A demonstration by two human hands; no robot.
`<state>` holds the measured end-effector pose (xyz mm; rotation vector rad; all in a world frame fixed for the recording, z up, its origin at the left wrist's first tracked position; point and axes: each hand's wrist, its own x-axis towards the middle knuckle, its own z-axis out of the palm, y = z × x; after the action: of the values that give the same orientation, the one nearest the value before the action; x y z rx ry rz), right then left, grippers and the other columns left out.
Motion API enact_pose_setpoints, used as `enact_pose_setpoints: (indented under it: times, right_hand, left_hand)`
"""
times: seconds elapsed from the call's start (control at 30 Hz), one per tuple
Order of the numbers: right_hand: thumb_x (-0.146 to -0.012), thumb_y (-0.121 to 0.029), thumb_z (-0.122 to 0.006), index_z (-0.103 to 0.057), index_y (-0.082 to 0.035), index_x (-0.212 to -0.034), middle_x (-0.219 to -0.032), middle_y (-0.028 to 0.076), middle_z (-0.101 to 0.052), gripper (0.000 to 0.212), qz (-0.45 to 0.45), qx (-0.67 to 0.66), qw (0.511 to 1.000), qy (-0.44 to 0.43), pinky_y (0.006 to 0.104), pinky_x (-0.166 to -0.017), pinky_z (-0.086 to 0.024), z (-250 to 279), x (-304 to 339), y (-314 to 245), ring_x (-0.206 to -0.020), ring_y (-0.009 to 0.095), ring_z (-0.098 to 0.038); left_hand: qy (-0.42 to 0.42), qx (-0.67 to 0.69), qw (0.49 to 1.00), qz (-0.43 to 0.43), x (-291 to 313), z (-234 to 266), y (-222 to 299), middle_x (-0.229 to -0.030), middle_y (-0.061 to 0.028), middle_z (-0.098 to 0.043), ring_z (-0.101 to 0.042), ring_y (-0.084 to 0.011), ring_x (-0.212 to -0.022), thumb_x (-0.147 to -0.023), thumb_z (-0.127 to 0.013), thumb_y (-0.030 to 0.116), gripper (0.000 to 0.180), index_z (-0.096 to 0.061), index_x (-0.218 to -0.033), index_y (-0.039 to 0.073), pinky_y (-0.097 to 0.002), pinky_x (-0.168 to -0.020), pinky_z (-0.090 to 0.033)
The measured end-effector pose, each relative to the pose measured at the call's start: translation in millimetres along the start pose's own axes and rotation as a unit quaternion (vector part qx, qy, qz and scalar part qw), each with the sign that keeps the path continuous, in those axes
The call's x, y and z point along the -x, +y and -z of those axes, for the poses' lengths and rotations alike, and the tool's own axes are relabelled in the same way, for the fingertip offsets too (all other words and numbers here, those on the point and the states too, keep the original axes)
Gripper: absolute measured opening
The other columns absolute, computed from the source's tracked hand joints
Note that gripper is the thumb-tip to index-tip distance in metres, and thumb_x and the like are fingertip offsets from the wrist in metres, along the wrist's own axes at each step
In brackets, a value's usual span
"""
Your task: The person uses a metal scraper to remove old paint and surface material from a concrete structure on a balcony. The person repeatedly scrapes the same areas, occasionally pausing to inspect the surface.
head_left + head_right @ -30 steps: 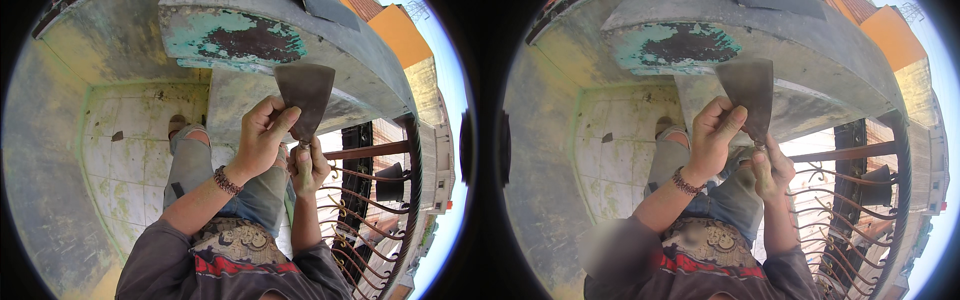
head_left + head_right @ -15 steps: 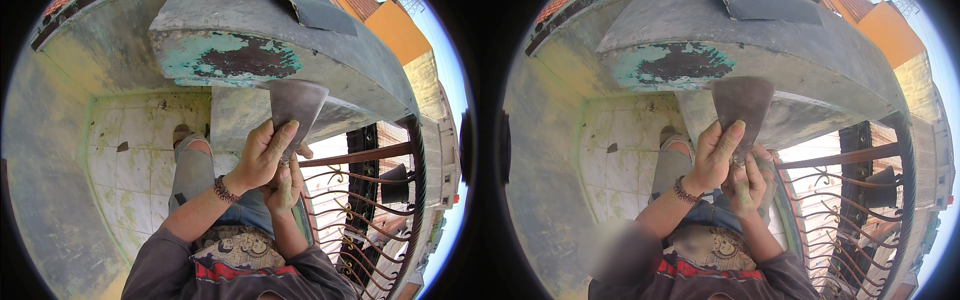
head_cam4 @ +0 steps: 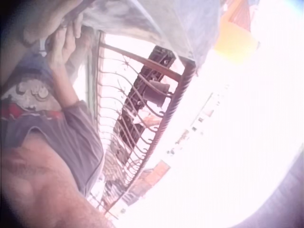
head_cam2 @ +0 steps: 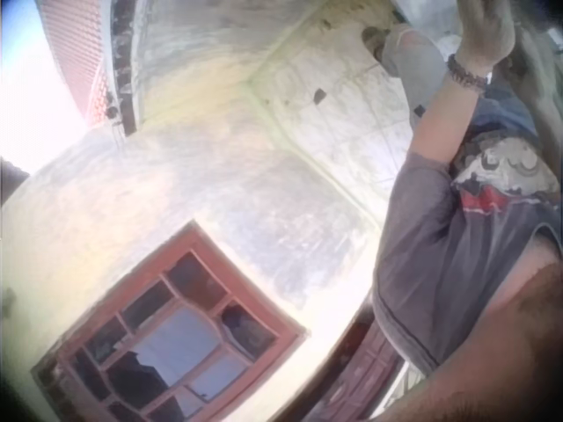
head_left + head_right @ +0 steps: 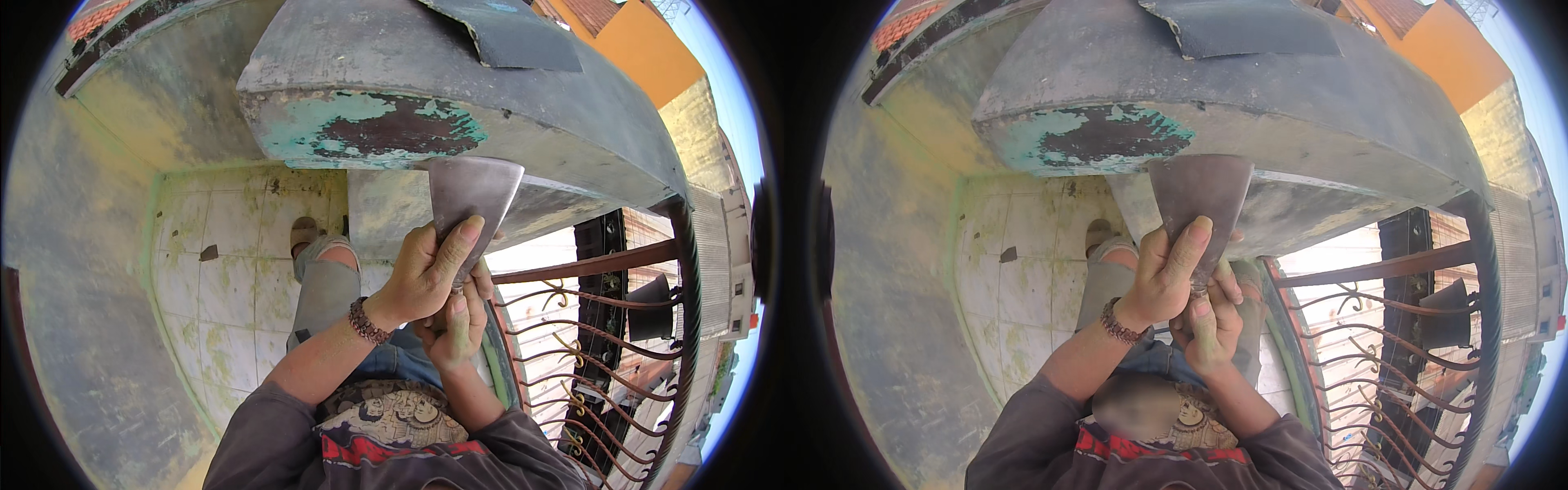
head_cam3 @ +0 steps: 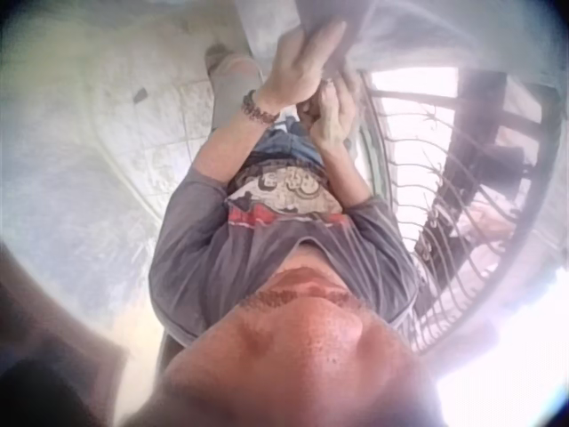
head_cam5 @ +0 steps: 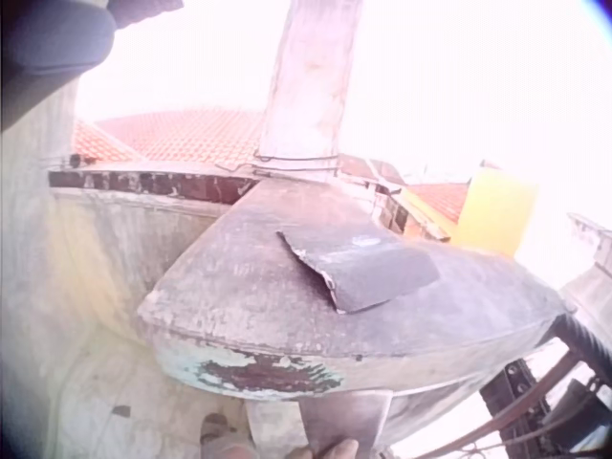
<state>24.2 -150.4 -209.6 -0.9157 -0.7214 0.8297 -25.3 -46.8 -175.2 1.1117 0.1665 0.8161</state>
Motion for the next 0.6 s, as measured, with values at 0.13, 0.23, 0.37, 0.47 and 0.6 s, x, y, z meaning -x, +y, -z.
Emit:
enact_pose_setpoints:
  times: [0.13, 0.23, 0.37, 0.47, 0.6]
  right_hand:
    - [-0.101, -0.024, -0.048, -0.044, 0.014, -0.131, -0.073, 0.003, -0.055, 0.049, 0.018, 0.034, 0.999, 0.001, 0.0199, -0.042, -0.032, 7, -1, 2, -0.048, 0.005, -0.044]
    - [-0.100, -0.024, -0.051, -0.048, 0.015, -0.127, -0.070, 0.002, -0.055, 0.048, 0.009, 0.087, 0.995, 0.042, 0.0200, -0.042, -0.032, 10, 6, -8, -0.049, 0.005, -0.045]
    - [-0.099, -0.020, -0.054, -0.055, 0.016, -0.119, -0.064, 0.000, -0.053, 0.042, 0.029, 0.162, 0.986, 0.015, 0.0201, -0.042, -0.030, 26, 3, -23, -0.048, 0.004, -0.044]
    - [-0.098, -0.016, -0.054, -0.057, 0.016, -0.117, -0.061, -0.001, -0.052, 0.038, 0.006, 0.169, 0.986, 0.002, 0.0205, -0.041, -0.028, 35, 1, -38, -0.047, 0.004, -0.043]
    - [-0.098, -0.012, -0.053, -0.059, 0.015, -0.115, -0.060, -0.002, -0.050, 0.033, -0.001, 0.222, 0.975, 0.001, 0.0204, -0.042, -0.027, 37, -5, -47, -0.047, 0.004, -0.042]
  left_hand:
    - [0.024, -0.014, 0.999, -0.015, 1, -3, -9, -0.097, -0.0142, -0.068, -0.069, -0.0207, -0.065, -0.105, -0.041, 0.031, 0.041, -0.057, -0.113, -0.006, -0.0322, -0.057, -0.057]
    - [0.038, 0.011, 0.999, 0.011, 3, -10, -10, -0.085, -0.0131, -0.069, -0.069, -0.0204, -0.064, -0.105, -0.040, 0.036, 0.045, -0.058, -0.110, -0.006, -0.0317, -0.058, -0.056]
    - [0.038, 0.062, 0.997, 0.013, 1, -21, -12, -0.072, -0.0113, -0.068, -0.069, -0.0202, -0.066, -0.105, -0.037, 0.040, 0.051, -0.060, -0.105, -0.006, -0.0307, -0.062, -0.056]
    - [0.049, 0.091, 0.995, 0.011, 0, -28, -9, -0.073, -0.0126, -0.069, -0.068, -0.0201, -0.069, -0.105, -0.036, 0.041, 0.053, -0.060, -0.104, -0.007, -0.0312, -0.066, -0.056]
    - [0.078, 0.108, 0.991, 0.010, -1, -32, -7, -0.074, -0.0140, -0.069, -0.069, -0.0210, -0.072, -0.105, -0.036, 0.042, 0.054, -0.059, -0.104, -0.006, -0.0330, -0.069, -0.056]
